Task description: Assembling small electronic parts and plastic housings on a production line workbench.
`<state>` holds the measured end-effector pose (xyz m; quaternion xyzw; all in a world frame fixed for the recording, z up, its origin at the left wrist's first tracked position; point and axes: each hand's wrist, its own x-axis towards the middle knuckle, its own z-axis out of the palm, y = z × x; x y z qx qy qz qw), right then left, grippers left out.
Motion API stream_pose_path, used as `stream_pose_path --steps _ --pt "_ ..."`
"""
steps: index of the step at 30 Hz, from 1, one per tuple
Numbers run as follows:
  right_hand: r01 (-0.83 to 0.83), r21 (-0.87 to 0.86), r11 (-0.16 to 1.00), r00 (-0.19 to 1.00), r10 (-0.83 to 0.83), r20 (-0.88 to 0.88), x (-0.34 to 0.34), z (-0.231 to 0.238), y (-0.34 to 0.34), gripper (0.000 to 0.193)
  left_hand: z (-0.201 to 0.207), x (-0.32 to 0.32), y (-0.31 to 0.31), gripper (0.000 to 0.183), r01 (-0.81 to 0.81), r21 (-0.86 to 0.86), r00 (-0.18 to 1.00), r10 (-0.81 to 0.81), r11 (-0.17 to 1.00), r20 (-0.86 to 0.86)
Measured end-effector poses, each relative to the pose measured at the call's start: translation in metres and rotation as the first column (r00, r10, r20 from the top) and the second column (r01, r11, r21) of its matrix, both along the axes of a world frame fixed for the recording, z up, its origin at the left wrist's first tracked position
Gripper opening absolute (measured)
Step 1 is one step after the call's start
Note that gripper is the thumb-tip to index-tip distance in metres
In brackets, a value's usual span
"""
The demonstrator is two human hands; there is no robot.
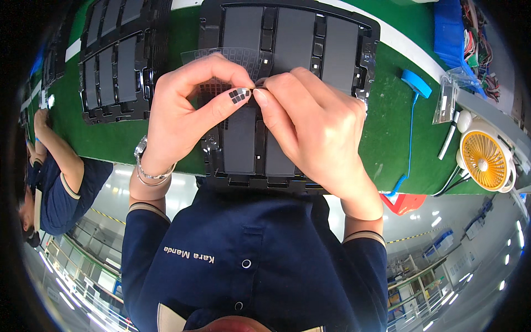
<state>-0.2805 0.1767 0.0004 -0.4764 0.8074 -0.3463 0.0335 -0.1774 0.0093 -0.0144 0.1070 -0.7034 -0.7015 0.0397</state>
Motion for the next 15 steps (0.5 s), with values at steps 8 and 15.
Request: stream_pose_path --steps 8,15 --pt "-0.007 -0.027 1.0 1.0 0.006 -0.031 -0.0006 -0.0041 0.0 0.013 -0.0017 -0.0005 0.002 0.007 -0.023 -0.089 0.999 0.019 0.996 -0.047" --pt "-0.022 -0.032 0.999 0.999 0.021 -0.034 -0.0013 -0.0019 0.0007 0.014 -0.0016 0.0003 0.0037 0.007 -0.026 -0.068 0.999 0.023 0.997 -0.041"
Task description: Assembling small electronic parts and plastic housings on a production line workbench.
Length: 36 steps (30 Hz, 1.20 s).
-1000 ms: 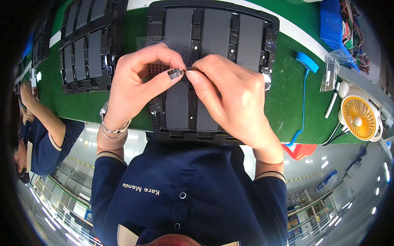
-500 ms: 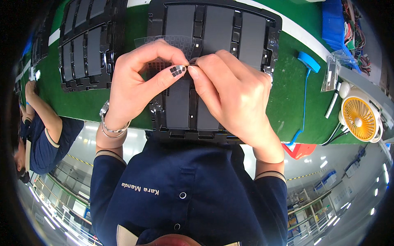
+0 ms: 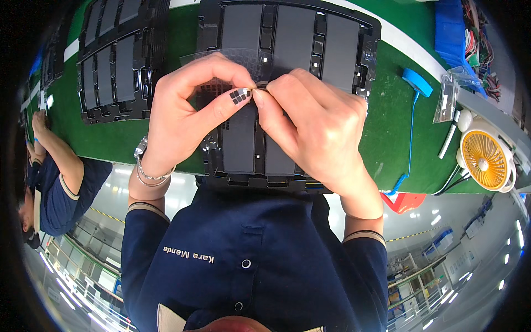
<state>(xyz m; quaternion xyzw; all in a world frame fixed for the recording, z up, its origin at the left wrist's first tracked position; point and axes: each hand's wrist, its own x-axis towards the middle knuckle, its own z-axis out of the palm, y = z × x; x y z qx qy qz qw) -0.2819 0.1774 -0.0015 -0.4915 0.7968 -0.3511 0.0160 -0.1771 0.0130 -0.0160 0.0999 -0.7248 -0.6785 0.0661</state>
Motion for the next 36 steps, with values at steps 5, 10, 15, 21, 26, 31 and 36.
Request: stream_pose_path --steps 5,10,15,21,26,31,36 --pt "0.0 -0.031 1.0 0.998 0.001 0.057 0.001 -0.003 -0.001 0.013 -0.001 -0.002 -0.003 0.007 0.014 -0.062 0.999 -0.017 0.998 -0.047" --pt "-0.018 -0.043 0.999 0.993 0.023 0.113 0.001 -0.004 -0.001 0.012 -0.004 -0.002 -0.003 0.008 0.0 -0.08 0.996 -0.007 0.997 -0.089" --pt "-0.01 -0.014 1.0 1.0 0.01 0.008 -0.001 0.0 -0.001 0.016 -0.002 0.0 0.0 0.009 0.012 -0.007 1.0 -0.012 1.0 0.003" --pt "-0.019 -0.042 0.999 0.991 0.013 -0.131 -0.002 0.0 0.0 0.016 0.001 0.0 -0.001 0.01 0.037 0.04 0.996 -0.041 0.998 0.079" --pt "-0.071 -0.015 0.997 0.947 0.072 0.314 0.003 0.012 0.002 0.009 -0.002 0.0 -0.002 0.012 0.028 0.091 0.995 -0.036 0.995 0.088" --pt "-0.084 0.048 0.995 0.917 0.058 0.395 0.005 0.007 0.001 0.006 0.0 0.0 -0.003 0.012 0.068 0.147 0.986 -0.089 0.987 0.139" --pt "-0.088 0.062 0.994 0.911 0.055 0.41 0.004 0.007 0.001 0.006 0.002 -0.001 -0.003 0.012 0.081 0.118 0.98 -0.1 0.99 0.173"
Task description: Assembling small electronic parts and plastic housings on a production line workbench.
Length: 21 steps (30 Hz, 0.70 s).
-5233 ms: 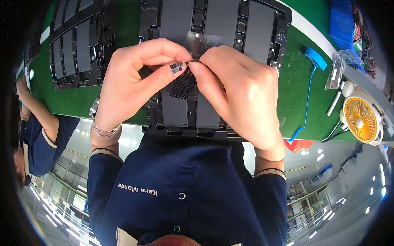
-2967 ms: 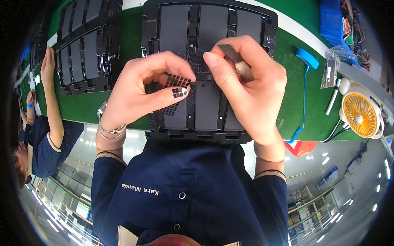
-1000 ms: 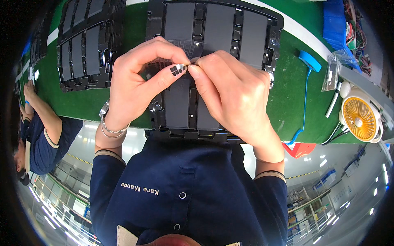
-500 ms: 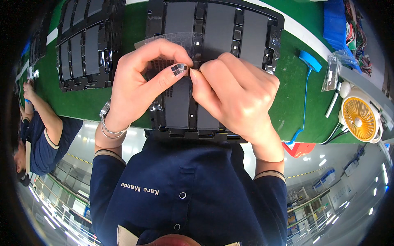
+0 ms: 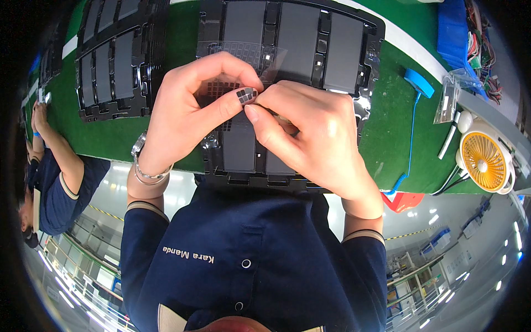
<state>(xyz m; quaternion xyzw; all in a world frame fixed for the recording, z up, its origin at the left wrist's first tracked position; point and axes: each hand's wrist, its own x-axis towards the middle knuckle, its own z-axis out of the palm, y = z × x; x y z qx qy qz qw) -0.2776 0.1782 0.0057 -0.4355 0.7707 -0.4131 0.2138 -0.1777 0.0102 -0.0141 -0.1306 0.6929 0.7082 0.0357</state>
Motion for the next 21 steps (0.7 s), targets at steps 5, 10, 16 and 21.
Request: stream_pose_path --steps 5,10,16,21 --pt "0.001 0.028 1.0 0.999 0.0 -0.04 0.0006 0.0003 0.0001 0.008 0.0013 -0.0002 -0.0008 0.011 0.015 0.006 1.0 -0.015 1.0 0.023" --pt "0.033 0.041 0.999 0.995 -0.029 -0.094 0.0022 -0.0002 0.0003 0.014 -0.0003 0.0002 0.0004 0.011 -0.006 -0.022 1.0 0.006 1.0 -0.015" --pt "0.062 0.046 0.997 0.995 -0.058 -0.086 -0.0004 0.0017 0.0013 0.015 0.0022 -0.0001 -0.002 0.009 0.024 -0.062 1.0 -0.025 0.998 -0.012" --pt "0.109 -0.037 0.993 0.987 -0.113 -0.117 -0.0019 0.0028 0.0015 0.009 -0.0015 -0.0004 -0.001 0.011 -0.002 -0.128 0.997 -0.009 0.992 -0.083"
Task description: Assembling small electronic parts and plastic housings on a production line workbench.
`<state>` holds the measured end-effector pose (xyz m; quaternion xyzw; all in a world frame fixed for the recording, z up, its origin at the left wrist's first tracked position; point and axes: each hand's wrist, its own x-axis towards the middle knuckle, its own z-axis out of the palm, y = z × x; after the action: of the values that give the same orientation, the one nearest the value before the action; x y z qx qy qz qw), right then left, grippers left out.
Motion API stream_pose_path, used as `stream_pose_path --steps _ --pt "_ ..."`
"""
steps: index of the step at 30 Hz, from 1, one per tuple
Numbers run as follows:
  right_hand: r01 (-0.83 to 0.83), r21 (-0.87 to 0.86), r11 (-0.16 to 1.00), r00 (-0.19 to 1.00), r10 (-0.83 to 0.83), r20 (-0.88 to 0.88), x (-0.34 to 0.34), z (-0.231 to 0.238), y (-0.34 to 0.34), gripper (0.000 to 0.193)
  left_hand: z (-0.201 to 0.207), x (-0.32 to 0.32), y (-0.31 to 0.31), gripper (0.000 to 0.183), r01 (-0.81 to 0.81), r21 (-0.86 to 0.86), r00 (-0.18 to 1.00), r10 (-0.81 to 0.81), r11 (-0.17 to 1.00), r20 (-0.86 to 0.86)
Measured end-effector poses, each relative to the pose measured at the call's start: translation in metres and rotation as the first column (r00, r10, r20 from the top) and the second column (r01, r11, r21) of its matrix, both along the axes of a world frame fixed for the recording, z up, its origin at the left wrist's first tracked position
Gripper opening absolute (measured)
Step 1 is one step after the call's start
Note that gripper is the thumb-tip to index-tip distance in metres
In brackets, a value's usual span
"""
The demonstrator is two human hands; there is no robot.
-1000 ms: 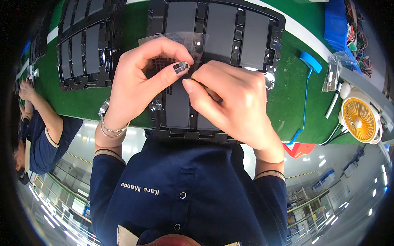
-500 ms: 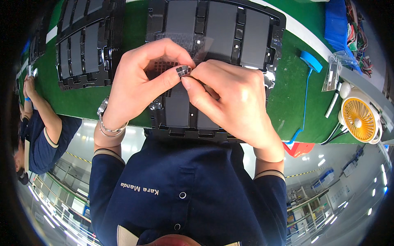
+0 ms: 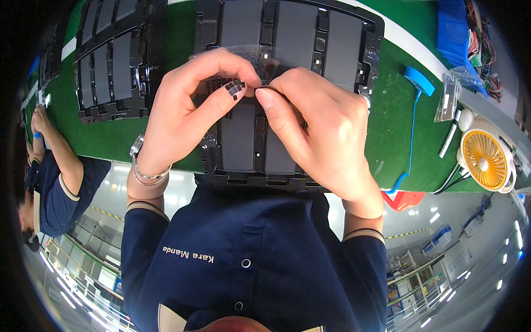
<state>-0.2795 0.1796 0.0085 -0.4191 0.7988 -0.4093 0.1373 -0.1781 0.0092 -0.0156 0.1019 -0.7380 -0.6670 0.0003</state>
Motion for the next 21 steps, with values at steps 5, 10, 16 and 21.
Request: stream_pose_path --steps 5,10,16,21 --pt "0.019 0.0 1.0 0.973 -0.019 -0.228 0.0005 0.0017 0.0002 0.008 0.0026 -0.001 -0.0018 0.013 -0.005 0.05 1.0 0.004 0.999 0.025" --pt "-0.013 -0.093 0.996 0.973 -0.009 -0.23 -0.0003 -0.003 0.0003 0.009 0.0059 -0.0007 -0.0008 0.012 -0.021 0.083 0.996 0.014 0.996 0.087" --pt "0.024 -0.001 1.0 0.985 -0.023 -0.171 -0.0002 -0.0065 -0.0016 0.008 0.0005 -0.0005 0.0018 0.011 -0.048 0.063 0.999 0.048 0.997 0.008" --pt "0.008 -0.026 1.0 0.988 -0.012 -0.153 0.0006 -0.0075 -0.0034 0.008 0.0018 0.0006 0.0016 0.012 -0.049 0.08 0.998 0.046 0.996 0.035"
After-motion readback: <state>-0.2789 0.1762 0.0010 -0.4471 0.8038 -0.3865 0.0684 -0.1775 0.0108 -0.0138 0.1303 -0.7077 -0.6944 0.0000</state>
